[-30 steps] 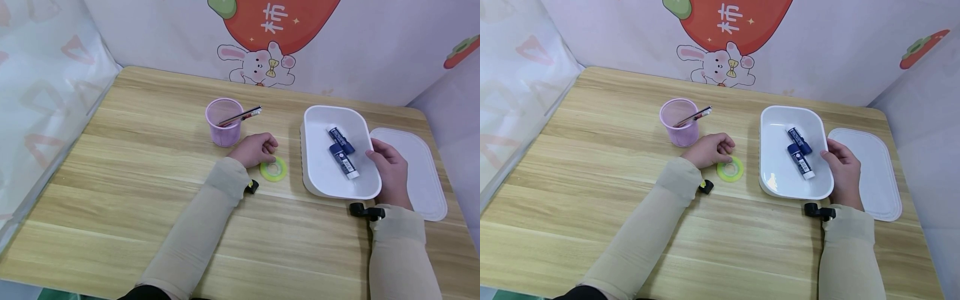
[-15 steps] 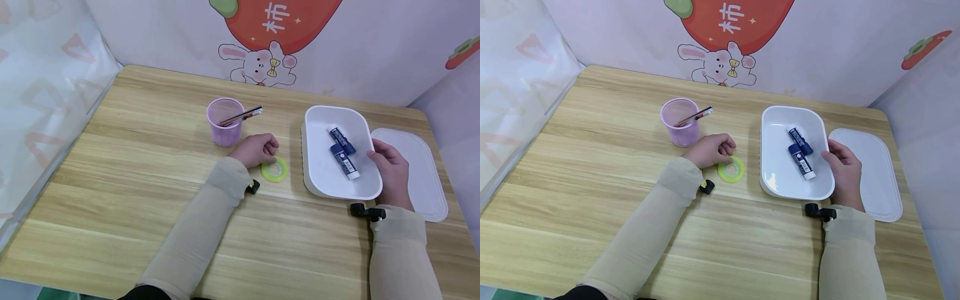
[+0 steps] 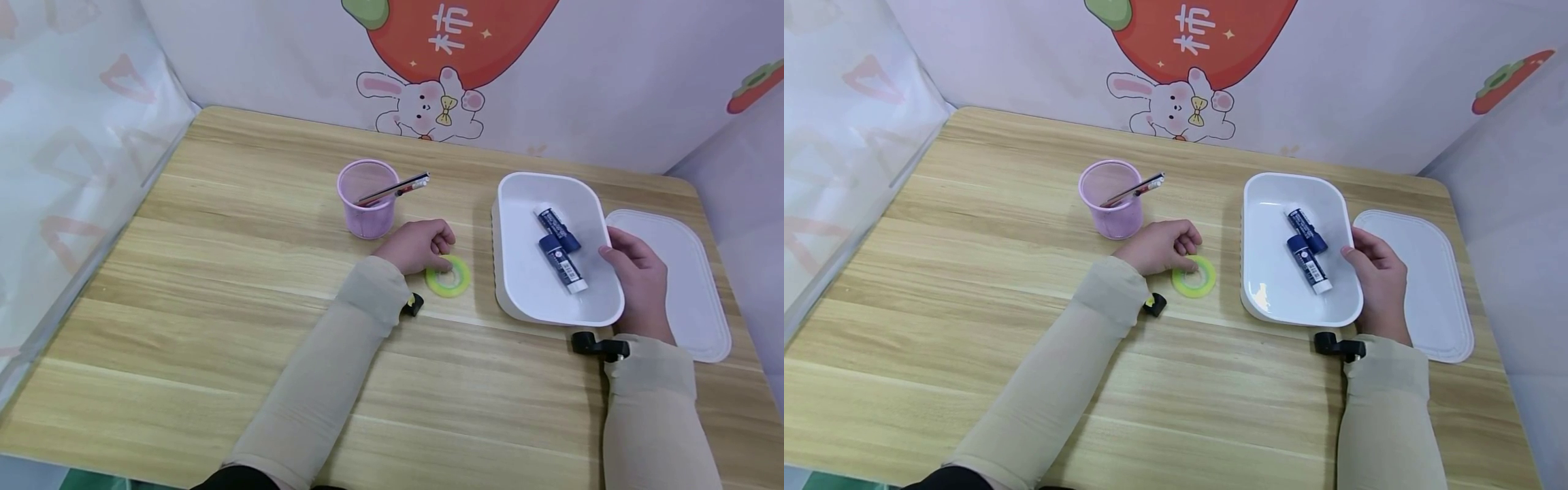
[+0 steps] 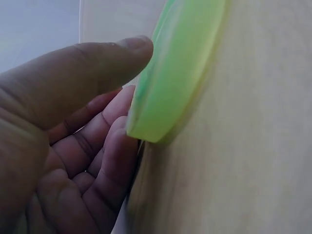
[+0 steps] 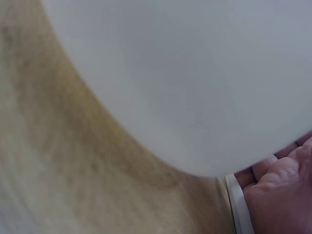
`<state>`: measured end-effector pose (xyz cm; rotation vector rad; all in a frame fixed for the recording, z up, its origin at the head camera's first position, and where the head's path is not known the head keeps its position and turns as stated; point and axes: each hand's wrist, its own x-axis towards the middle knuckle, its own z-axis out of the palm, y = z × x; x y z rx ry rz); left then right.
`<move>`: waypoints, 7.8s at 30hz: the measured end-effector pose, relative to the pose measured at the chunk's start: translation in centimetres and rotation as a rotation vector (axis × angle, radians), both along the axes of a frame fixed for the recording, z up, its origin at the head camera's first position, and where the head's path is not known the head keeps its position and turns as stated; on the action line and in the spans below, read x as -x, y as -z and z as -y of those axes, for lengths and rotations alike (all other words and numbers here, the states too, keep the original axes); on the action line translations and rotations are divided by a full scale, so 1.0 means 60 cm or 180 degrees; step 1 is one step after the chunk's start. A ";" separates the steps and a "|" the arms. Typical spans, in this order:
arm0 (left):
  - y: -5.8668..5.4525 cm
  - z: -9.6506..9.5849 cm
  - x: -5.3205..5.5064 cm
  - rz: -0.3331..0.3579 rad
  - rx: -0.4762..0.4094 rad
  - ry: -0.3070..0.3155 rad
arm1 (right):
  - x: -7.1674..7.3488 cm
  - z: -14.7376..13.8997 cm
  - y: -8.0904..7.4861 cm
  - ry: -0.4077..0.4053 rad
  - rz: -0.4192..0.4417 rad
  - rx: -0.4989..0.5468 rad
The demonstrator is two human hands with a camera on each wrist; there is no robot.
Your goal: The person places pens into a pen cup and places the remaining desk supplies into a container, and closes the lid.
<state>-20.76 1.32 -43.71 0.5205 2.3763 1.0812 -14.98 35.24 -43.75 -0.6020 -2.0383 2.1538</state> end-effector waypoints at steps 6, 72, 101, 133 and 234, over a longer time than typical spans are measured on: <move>-0.001 -0.003 0.000 -0.0052 0.0112 0.0001 | 0.001 0.000 -0.001 0.0017 0.0035 -0.0016; 0.000 0.006 0.008 0.0163 -0.0197 -0.0243 | 0.000 0.000 0.000 -0.0004 -0.0014 0.0037; -0.011 0.000 -0.002 -0.0087 -0.1379 -0.0164 | 0.002 0.002 -0.002 0.0002 -0.0018 0.0017; -0.054 -0.062 -0.053 0.0964 -0.2813 -0.0898 | 0.002 -0.007 0.000 -0.0114 0.0056 -0.0074; -0.002 -0.113 -0.069 -0.0072 -0.1229 -0.0457 | 0.001 -0.004 0.000 0.0044 -0.0003 -0.0070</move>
